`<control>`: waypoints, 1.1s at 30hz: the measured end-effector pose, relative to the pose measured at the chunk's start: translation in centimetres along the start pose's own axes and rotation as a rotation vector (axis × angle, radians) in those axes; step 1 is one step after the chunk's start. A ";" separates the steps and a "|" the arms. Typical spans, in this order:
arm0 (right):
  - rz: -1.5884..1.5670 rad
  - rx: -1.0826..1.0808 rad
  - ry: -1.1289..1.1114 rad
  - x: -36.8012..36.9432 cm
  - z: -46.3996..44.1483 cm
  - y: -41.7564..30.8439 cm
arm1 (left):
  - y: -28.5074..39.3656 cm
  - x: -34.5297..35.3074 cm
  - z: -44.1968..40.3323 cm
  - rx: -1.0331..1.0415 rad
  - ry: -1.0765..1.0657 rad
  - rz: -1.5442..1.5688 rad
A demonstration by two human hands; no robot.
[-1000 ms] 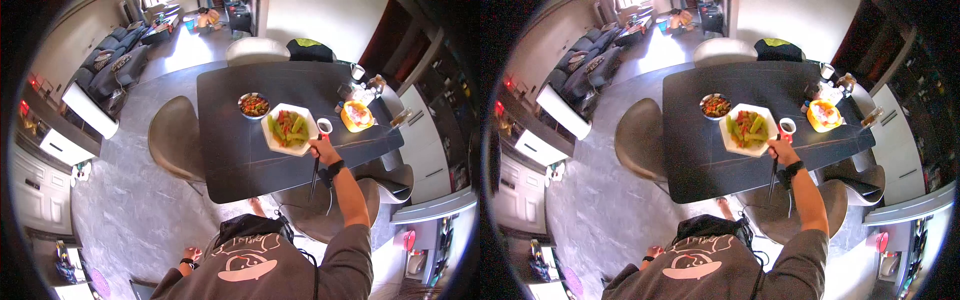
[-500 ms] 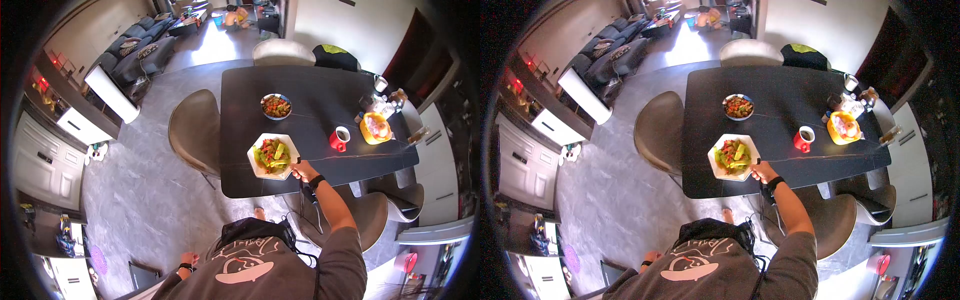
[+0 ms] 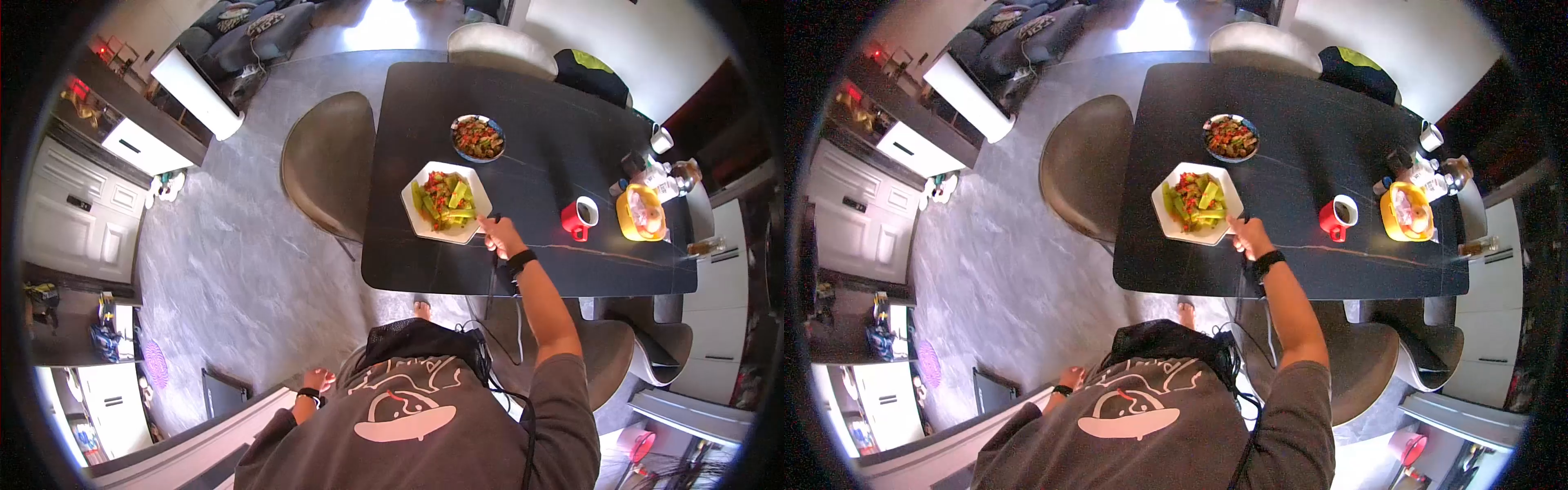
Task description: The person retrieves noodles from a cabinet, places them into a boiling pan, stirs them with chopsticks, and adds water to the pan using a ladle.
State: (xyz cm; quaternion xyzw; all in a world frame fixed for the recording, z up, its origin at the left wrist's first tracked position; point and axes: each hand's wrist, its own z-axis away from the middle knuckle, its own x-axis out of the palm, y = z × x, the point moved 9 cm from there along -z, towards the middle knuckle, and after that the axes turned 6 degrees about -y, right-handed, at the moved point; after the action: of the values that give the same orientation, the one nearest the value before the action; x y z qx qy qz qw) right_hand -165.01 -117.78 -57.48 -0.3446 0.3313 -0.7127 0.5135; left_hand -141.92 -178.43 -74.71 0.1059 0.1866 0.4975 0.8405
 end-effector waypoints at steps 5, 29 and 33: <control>0.174 -0.449 0.262 -2.8 8.1 -13.3 | 1.3 0.7 -1.1 -0.017 0.024 0.245; 0.854 -0.848 0.037 5.8 15.6 -12.3 | 7.7 3.1 -6.1 0.066 -0.015 0.179; 0.831 -0.897 -0.018 6.5 14.6 -11.6 | 6.7 3.3 -5.3 0.044 -0.002 0.153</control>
State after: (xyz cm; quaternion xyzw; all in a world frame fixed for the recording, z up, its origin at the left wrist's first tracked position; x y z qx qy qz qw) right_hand -160.30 -122.85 -38.98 -0.3751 0.7015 -0.2407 0.5562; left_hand -148.11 -172.38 -77.78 0.1385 0.1880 0.5560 0.7977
